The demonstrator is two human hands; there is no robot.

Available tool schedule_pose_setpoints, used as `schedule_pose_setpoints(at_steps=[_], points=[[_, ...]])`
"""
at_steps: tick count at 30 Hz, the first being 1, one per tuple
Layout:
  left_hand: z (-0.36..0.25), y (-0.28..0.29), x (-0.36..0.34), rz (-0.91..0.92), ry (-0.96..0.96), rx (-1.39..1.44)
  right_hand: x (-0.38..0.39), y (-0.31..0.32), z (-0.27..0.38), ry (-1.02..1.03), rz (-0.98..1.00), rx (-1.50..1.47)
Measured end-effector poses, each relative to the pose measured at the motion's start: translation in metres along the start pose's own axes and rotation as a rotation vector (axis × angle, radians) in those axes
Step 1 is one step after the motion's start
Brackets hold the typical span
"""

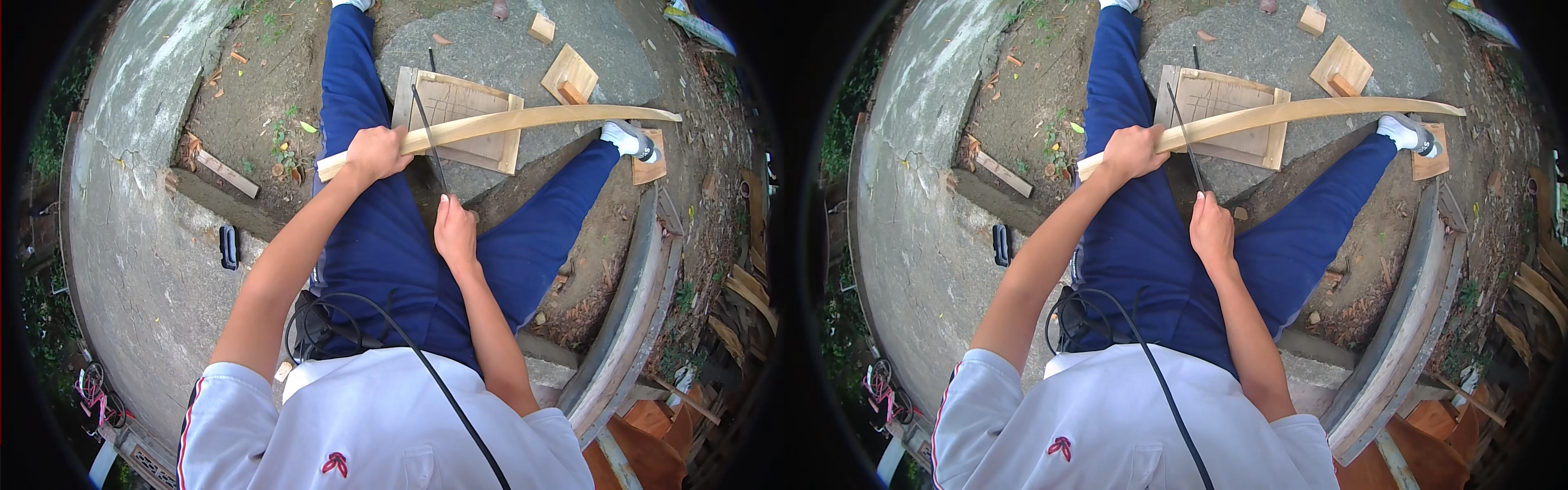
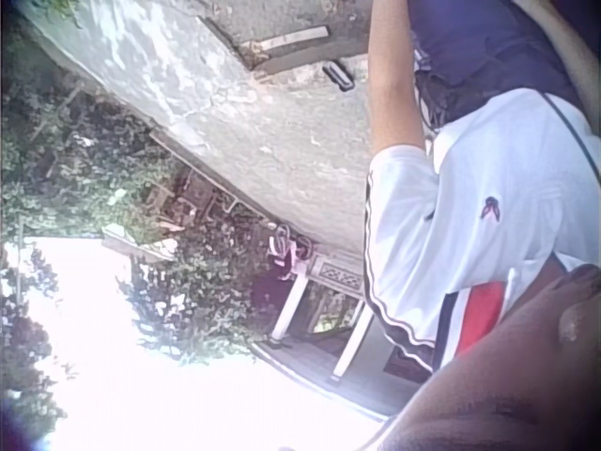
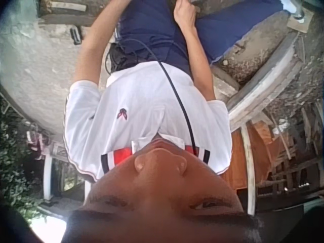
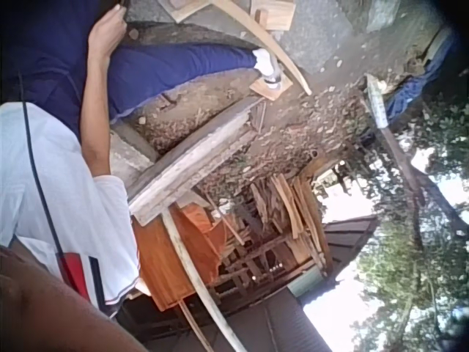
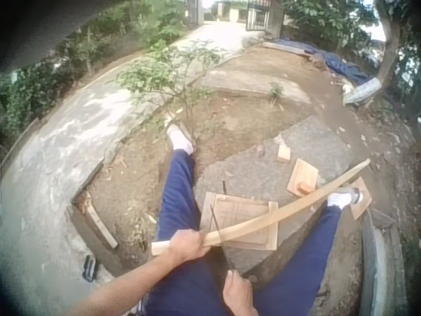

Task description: Sawing a piece of wood and then fitting it into a wooden frame while sitting on the ground.

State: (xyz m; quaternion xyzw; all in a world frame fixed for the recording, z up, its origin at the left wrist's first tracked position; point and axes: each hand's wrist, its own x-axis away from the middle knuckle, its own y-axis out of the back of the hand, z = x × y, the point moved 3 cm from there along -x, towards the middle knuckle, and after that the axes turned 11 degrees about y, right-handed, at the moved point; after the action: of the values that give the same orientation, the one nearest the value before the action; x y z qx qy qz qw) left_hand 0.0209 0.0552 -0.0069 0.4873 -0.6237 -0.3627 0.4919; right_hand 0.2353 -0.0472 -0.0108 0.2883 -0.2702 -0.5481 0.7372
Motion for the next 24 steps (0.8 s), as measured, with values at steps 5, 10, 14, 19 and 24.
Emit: schedule_pose_setpoints(at_steps=[5, 10, 14, 19, 24], points=[[0.0, -0.002, 0.003, -0.026, -0.002, 0.003, -0.003, -0.003, 0.01, -0.037, -0.006, 0.04], [0.001, -0.003, 0.003, -0.067, -0.011, -0.006, 0.006, -0.003, 0.008, -0.121, 0.106, 0.121], [0.002, -0.004, 0.004, -0.046, -0.021, 0.007, 0.007, -0.001, 0.007, -0.04, 0.037, 0.056], [0.002, -0.003, 0.005, -0.078, -0.014, -0.008, 0.005, -0.001, 0.007, -0.069, 0.065, 0.06], [0.001, -0.005, 0.006, -0.056, -0.02, 0.013, 0.001, 0.006, 0.009, 0.032, -0.002, 0.033]])
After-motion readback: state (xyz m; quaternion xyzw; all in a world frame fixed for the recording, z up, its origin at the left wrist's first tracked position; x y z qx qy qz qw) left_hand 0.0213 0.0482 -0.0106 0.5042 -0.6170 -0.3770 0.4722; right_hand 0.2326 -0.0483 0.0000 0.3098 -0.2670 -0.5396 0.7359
